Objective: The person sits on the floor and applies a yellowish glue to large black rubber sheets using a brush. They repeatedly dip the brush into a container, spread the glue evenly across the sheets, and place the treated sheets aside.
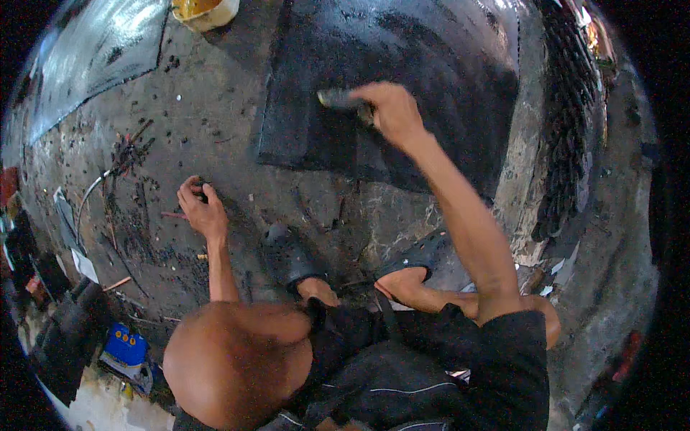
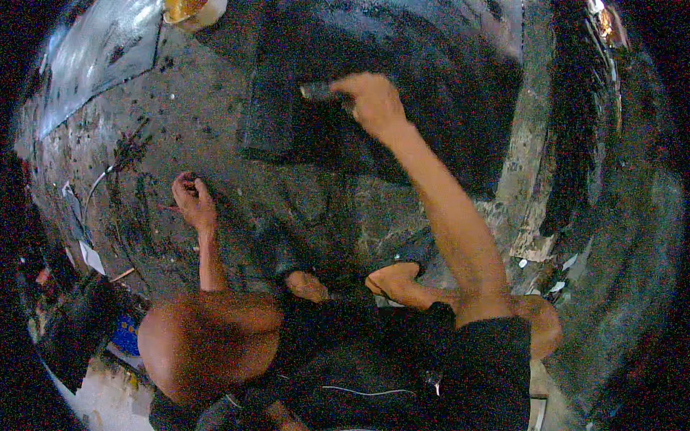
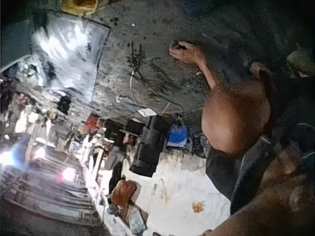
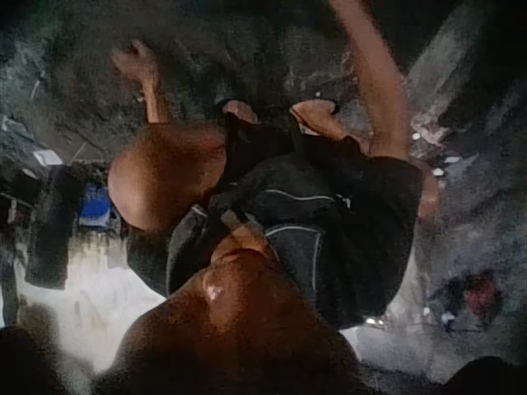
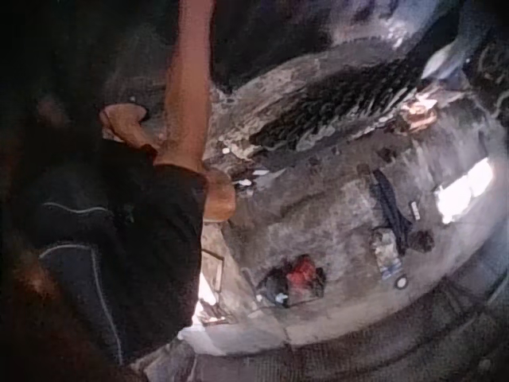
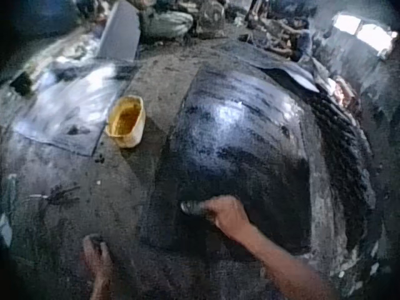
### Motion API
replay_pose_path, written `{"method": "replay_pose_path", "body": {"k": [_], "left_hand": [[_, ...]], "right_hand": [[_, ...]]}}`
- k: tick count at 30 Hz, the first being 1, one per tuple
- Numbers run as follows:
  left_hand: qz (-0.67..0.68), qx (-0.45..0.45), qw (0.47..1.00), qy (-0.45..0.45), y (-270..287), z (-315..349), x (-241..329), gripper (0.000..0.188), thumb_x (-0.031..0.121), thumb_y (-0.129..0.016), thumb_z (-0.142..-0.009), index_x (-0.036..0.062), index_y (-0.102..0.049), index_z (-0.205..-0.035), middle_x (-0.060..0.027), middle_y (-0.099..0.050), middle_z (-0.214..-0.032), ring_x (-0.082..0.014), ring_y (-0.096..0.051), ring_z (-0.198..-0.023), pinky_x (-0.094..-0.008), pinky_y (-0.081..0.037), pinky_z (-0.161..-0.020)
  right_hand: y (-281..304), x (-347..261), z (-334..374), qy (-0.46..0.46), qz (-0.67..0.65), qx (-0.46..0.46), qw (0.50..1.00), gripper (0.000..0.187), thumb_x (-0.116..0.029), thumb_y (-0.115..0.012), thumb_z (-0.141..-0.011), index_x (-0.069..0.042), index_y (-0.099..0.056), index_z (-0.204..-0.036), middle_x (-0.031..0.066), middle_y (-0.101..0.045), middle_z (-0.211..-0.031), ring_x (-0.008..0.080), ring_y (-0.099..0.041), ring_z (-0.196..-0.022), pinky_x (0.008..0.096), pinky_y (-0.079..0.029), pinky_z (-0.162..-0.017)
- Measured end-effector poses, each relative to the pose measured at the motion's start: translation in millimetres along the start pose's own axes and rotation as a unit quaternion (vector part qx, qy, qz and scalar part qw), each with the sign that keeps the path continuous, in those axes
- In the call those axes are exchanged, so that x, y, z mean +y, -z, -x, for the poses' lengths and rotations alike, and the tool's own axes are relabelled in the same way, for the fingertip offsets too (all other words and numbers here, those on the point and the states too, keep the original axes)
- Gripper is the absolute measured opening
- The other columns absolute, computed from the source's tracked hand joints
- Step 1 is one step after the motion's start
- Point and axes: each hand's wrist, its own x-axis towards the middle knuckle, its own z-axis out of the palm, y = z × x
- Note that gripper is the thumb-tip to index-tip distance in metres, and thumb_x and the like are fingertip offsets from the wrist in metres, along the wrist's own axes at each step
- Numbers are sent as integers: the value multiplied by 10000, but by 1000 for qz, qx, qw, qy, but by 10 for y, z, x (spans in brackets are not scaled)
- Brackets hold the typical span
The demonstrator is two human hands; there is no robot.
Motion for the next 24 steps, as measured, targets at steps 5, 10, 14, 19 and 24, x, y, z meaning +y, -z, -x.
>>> {"method": "replay_pose_path", "body": {"k": [5,10,14,19,24], "left_hand": [[-72,49,996,-14,-3,-67,-73,244,116,-615,-920,85,-602,-1161,-73,-549,-994,-289,-564,-975,-458,-466,-841],[-49,44,998,0,-58,-29,-59,277,123,-626,-895,81,-601,-1167,-87,-561,-1015,-295,-570,-974,-460,-468,-844],[-44,30,998,-21,-17,-21,-4,266,124,-612,-907,76,-600,-1169,-95,-577,-1053,-295,-576,-983,-459,-470,-845],[-60,36,996,-46,-51,-58,-77,253,125,-602,-930,72,-595,-1177,-100,-574,-1088,-300,-576,-986,-464,-470,-839],[-63,14,998,-23,-105,42,-46,245,127,-599,-945,67,-584,-1182,-100,-569,-1085,-306,-579,-968,-473,-467,-828]], "right_hand": [[-113,-657,1171,-43,8,12,999,402,32,-572,-769,-124,-734,-1102,91,-751,-1086,311,-692,-1045,440,-520,-924],[78,-717,1152,-225,-108,-30,968,332,-14,-637,-835,-76,-700,-1155,129,-729,-1125,358,-672,-1061,431,-497,-963],[607,-298,713,-395,-333,146,844,374,-153,-623,-907,67,-613,-1210,149,-703,-1126,270,-668,-1081,410,-503,-949],[409,233,349,-145,58,32,987,320,-47,-556,-899,-76,-671,-1195,164,-720,-1106,363,-677,-1046,435,-532,-931],[435,757,108,53,42,38,997,306,-21,-572,-836,-123,-749,-1064,122,-742,-1106,353,-685,-1042,451,-541,-891]]}}
